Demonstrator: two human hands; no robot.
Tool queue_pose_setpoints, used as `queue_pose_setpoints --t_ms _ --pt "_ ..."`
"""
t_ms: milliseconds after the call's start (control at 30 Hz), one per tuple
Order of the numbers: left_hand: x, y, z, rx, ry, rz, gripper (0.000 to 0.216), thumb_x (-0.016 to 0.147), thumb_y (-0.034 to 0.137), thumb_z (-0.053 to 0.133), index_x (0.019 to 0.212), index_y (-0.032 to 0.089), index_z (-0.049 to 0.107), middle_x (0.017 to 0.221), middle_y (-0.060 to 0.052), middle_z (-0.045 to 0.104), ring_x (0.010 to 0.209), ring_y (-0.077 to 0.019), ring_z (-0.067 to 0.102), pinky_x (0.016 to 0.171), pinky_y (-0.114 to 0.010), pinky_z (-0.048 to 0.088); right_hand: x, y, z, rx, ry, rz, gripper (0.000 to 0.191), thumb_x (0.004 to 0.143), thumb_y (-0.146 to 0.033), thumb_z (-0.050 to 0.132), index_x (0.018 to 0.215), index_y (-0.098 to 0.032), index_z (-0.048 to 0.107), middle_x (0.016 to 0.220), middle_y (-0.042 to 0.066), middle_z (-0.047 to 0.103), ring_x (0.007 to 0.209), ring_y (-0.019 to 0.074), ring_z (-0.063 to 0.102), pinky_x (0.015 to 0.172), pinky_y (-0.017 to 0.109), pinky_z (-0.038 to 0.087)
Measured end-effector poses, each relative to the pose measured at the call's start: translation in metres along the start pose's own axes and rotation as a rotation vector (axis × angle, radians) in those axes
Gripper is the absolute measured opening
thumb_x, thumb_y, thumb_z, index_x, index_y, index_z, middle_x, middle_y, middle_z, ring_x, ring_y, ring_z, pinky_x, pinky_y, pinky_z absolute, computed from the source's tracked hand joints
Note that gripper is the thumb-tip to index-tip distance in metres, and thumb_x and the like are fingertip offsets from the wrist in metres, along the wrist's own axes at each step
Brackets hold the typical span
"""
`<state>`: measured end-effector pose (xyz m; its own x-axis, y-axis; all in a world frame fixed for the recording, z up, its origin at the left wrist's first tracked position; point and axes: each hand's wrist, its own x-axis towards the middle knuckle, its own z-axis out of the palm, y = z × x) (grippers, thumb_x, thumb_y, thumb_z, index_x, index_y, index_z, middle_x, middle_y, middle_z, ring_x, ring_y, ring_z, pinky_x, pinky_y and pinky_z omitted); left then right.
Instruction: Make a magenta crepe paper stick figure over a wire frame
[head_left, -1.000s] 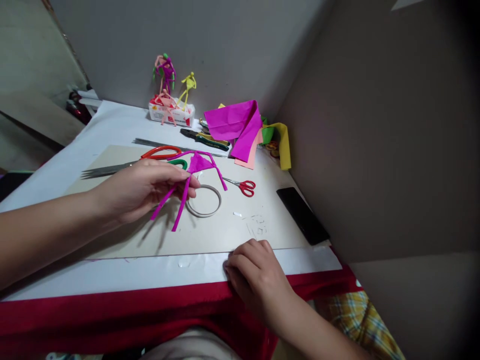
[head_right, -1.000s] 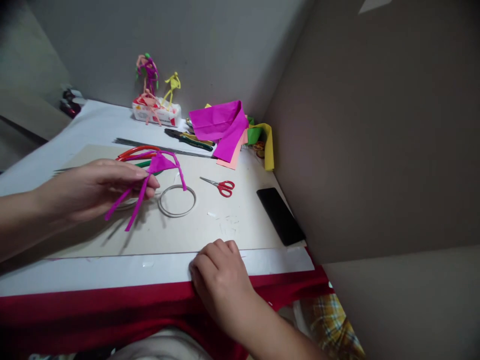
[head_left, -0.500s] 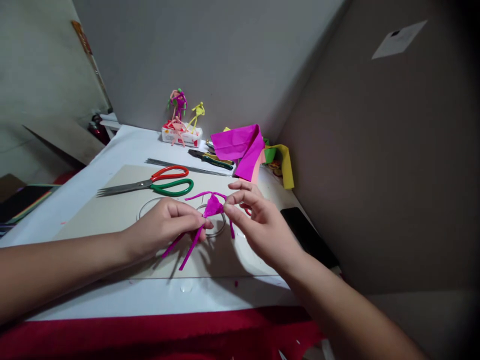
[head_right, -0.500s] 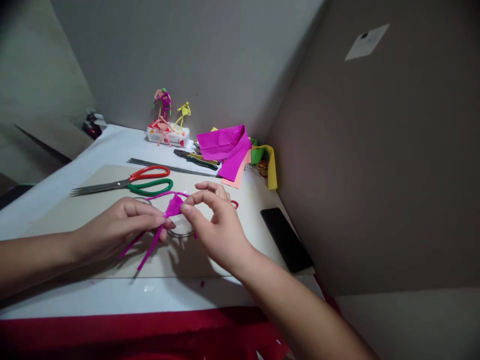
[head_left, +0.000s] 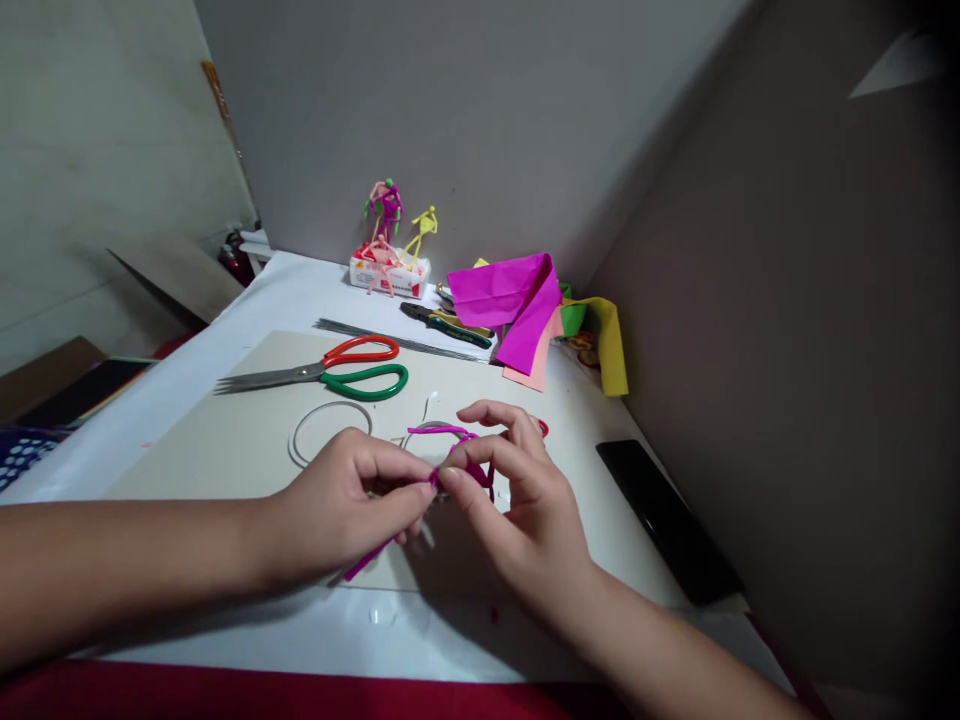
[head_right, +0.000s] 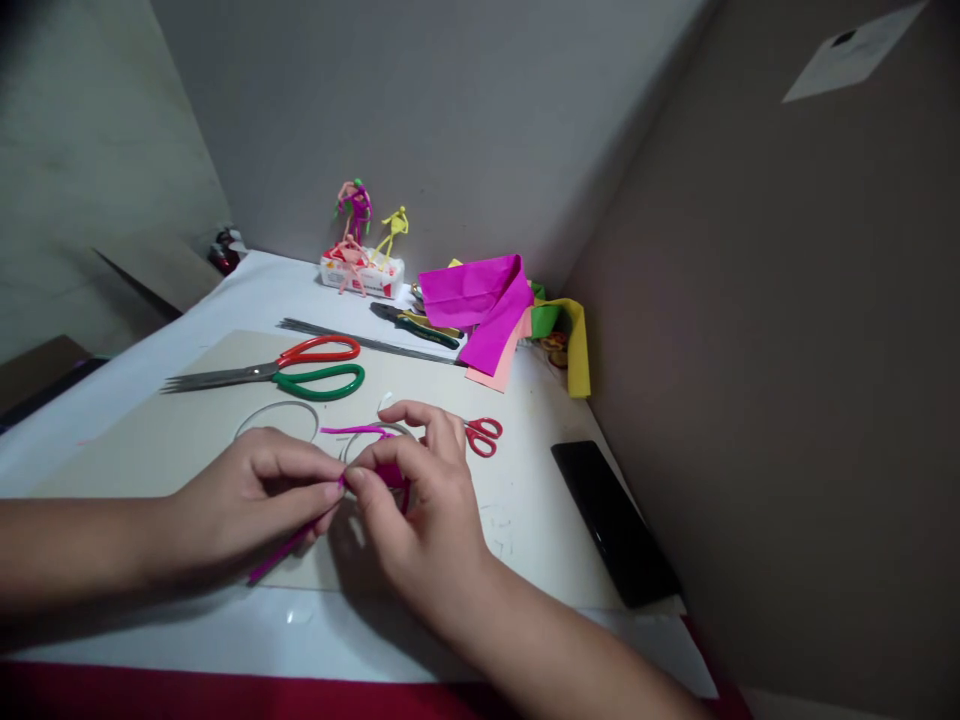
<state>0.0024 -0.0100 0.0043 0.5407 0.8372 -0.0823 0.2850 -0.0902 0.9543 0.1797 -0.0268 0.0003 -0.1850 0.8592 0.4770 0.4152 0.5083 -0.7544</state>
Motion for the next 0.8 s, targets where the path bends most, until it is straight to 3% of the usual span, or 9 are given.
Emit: queue_pose_setpoints --t_ms 100,200,467,800 --pt "-0.001 0.001 0.0 -0.078 -0.022 -0.011 0.018 0.081 0.014 0.053 0.066 0.015 0.064 0.054 0.003 0.056 0.049 -0.0084 0.051 0.047 -0.018 0.041 -0.002 0.0 0.001 -0.007 0.002 -0.03 0.01 0.083 -0.011 0.06 0.078 -0.02 0.062 0.103 0.008 0.059 0.107 0.0229 0.053 0.092 0.04 0.04" --pt "-0.001 0.004 -0.002 -0.135 -0.051 -0.039 0.02 0.079 0.013 0.054 0.062 0.014 0.065 0.054 0.001 0.059 0.051 -0.0093 0.053 0.051 -0.019 0.042 -0.003 0.001 0.003 -0.013 0.003 -0.053 0.011 0.084 -0.011 0.058 0.081 -0.02 0.062 0.104 0.008 0.058 0.106 0.0223 0.053 0.09 0.039 0.043" --pt "0.004 0.008 -0.006 -0.33 -0.103 -0.249 0.025 0.078 0.024 0.059 0.057 0.014 0.068 0.054 -0.002 0.065 0.05 -0.012 0.059 0.049 -0.02 0.045 -0.006 0.001 0.008 -0.04 0.031 -0.11 0.011 0.085 -0.011 0.057 0.083 -0.021 0.062 0.103 0.008 0.058 0.103 0.0221 0.055 0.089 0.039 0.044" --pt "0.001 0.014 -0.006 -0.144 -0.015 -0.213 0.024 0.076 0.021 0.059 0.055 0.015 0.069 0.053 -0.002 0.066 0.051 -0.013 0.058 0.05 -0.022 0.044 -0.001 -0.001 0.005 0.224 -0.026 0.128 0.01 0.082 -0.013 0.061 0.075 -0.02 0.063 0.102 0.007 0.059 0.107 0.0214 0.054 0.093 0.038 0.042"
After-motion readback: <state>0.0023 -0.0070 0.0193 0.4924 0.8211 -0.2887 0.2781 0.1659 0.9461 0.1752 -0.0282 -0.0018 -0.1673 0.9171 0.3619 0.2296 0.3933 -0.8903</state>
